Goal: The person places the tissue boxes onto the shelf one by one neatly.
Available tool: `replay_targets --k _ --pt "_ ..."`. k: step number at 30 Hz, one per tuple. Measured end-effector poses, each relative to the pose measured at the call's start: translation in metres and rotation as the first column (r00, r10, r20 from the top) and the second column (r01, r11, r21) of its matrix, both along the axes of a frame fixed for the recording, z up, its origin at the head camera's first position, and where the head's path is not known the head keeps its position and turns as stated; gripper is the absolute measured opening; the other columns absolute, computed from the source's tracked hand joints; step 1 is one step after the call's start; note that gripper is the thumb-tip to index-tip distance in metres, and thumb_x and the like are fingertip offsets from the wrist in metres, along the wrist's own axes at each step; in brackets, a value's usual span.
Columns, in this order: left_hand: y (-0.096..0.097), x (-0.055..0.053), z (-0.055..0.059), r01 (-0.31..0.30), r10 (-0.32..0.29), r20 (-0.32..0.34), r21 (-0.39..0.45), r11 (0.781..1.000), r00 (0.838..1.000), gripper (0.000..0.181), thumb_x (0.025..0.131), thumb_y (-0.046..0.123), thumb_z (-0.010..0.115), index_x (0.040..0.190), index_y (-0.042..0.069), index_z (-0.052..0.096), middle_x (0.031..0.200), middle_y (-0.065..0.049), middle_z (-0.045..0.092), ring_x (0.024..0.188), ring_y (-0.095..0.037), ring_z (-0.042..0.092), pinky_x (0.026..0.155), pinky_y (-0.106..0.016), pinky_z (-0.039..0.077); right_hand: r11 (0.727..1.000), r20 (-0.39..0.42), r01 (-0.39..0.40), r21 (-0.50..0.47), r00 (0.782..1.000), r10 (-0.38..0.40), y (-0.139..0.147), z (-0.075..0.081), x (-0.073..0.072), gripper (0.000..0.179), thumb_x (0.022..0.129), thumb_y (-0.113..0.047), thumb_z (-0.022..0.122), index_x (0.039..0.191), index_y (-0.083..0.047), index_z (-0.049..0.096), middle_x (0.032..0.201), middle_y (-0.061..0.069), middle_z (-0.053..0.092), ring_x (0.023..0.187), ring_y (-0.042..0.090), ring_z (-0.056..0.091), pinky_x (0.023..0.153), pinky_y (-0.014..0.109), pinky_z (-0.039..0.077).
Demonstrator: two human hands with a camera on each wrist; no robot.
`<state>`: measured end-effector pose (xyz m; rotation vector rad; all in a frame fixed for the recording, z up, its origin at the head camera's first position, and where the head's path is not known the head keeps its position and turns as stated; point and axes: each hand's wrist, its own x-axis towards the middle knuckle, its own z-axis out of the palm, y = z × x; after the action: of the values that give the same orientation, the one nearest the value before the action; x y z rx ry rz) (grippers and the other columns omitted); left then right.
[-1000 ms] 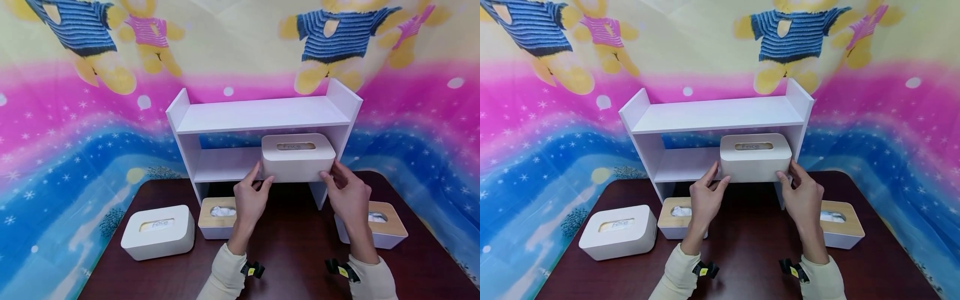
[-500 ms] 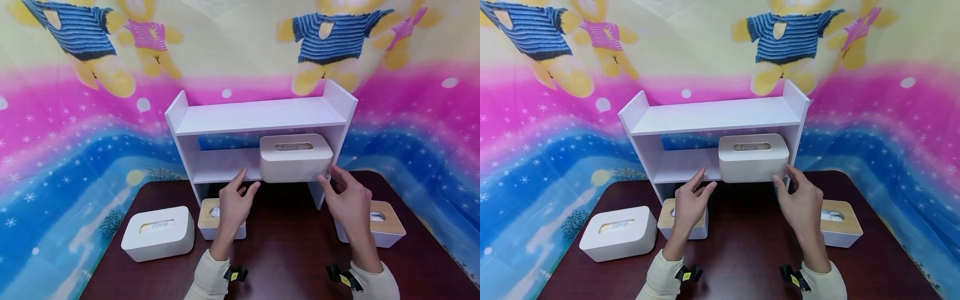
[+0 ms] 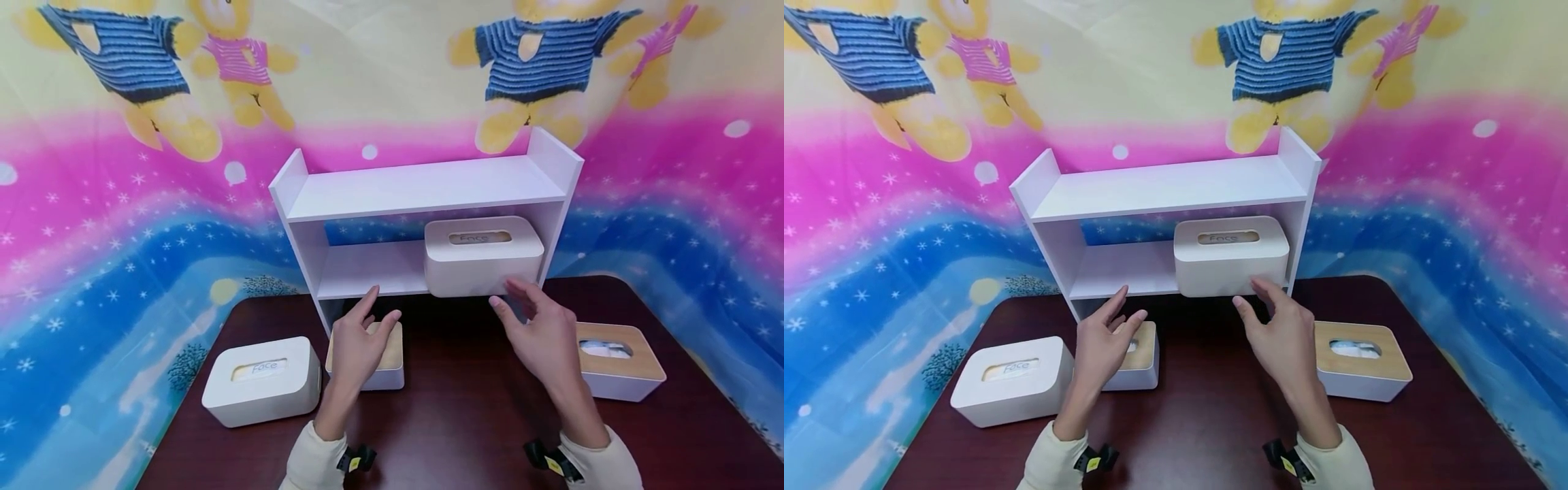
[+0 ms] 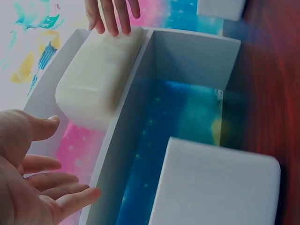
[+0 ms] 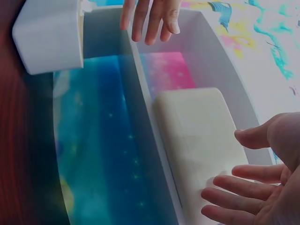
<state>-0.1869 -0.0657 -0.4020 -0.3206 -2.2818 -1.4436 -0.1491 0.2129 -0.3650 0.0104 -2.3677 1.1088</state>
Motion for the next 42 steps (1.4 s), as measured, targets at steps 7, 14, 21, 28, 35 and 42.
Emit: replay_targets --k 7,14,21,28,35,42 --pt "-0.022 0.006 -0.006 -0.021 0.022 0.02 -0.09 0.996 1.0 0.068 0.097 0.034 0.082 0.154 0.007 0.058 0.159 -0.014 0.058 0.141 -0.033 0.061 0.105 -0.052 0.059 0.998 0.046 -0.06 0.019 0.997 0.059 -0.012 -0.006 -0.001 0.052 0.103 -0.034 0.076 0.147 -0.009 0.066 0.14 0.019 0.072 0.127 0.038 0.072 0.103 0.055 0.059" --pt "-0.04 0.012 -0.015 -0.066 0.084 0.071 -0.221 0.973 0.994 0.073 0.097 0.035 0.082 0.158 0.008 0.053 0.16 -0.015 0.055 0.137 -0.037 0.064 0.11 -0.056 0.056 0.99 0.059 -0.138 0.028 0.989 0.136 -0.023 -0.016 -0.006 0.052 0.102 -0.031 0.077 0.146 -0.007 0.066 0.143 0.019 0.071 0.129 0.037 0.071 0.103 0.056 0.059" --pt "-0.049 0.014 -0.024 -0.076 0.106 0.098 -0.272 0.959 0.99 0.081 0.096 0.037 0.082 0.161 0.002 0.047 0.165 -0.019 0.049 0.149 -0.038 0.052 0.12 -0.058 0.046 0.978 0.067 -0.207 0.04 0.977 0.204 -0.038 -0.03 -0.01 0.053 0.1 -0.024 0.08 0.147 -0.005 0.065 0.144 0.019 0.07 0.13 0.036 0.07 0.103 0.055 0.06" --pt "-0.053 0.015 -0.031 -0.056 0.105 0.171 -0.269 0.962 0.98 0.089 0.095 0.037 0.083 0.165 0.002 0.039 0.17 -0.021 0.04 0.155 -0.041 0.044 0.125 -0.062 0.039 0.963 0.106 -0.259 0.075 0.962 0.25 -0.058 -0.045 -0.01 0.061 0.098 -0.029 0.082 0.15 -0.004 0.061 0.142 0.021 0.071 0.123 0.038 0.072 0.101 0.055 0.061" --pt "-0.055 0.017 -0.037 -0.053 0.107 0.186 -0.274 0.96 0.977 0.093 0.094 0.038 0.084 0.165 -0.001 0.038 0.17 -0.027 0.038 0.157 -0.048 0.039 0.125 -0.068 0.034 0.944 0.21 -0.325 0.062 0.929 0.306 -0.076 -0.06 -0.011 0.075 0.095 -0.035 0.084 0.157 -0.004 0.053 0.156 0.019 0.061 0.143 0.037 0.059 0.115 0.056 0.052" --pt "-0.059 0.021 -0.046 -0.046 0.12 0.233 -0.3 0.953 0.965 0.098 0.096 0.045 0.08 0.167 -0.003 0.032 0.172 -0.031 0.03 0.158 -0.053 0.033 0.125 -0.071 0.032 0.928 0.264 -0.372 0.031 0.898 0.351 -0.09 -0.075 -0.013 0.082 0.094 -0.034 0.085 0.161 -0.003 0.048 0.16 0.019 0.056 0.147 0.037 0.055 0.118 0.056 0.049"
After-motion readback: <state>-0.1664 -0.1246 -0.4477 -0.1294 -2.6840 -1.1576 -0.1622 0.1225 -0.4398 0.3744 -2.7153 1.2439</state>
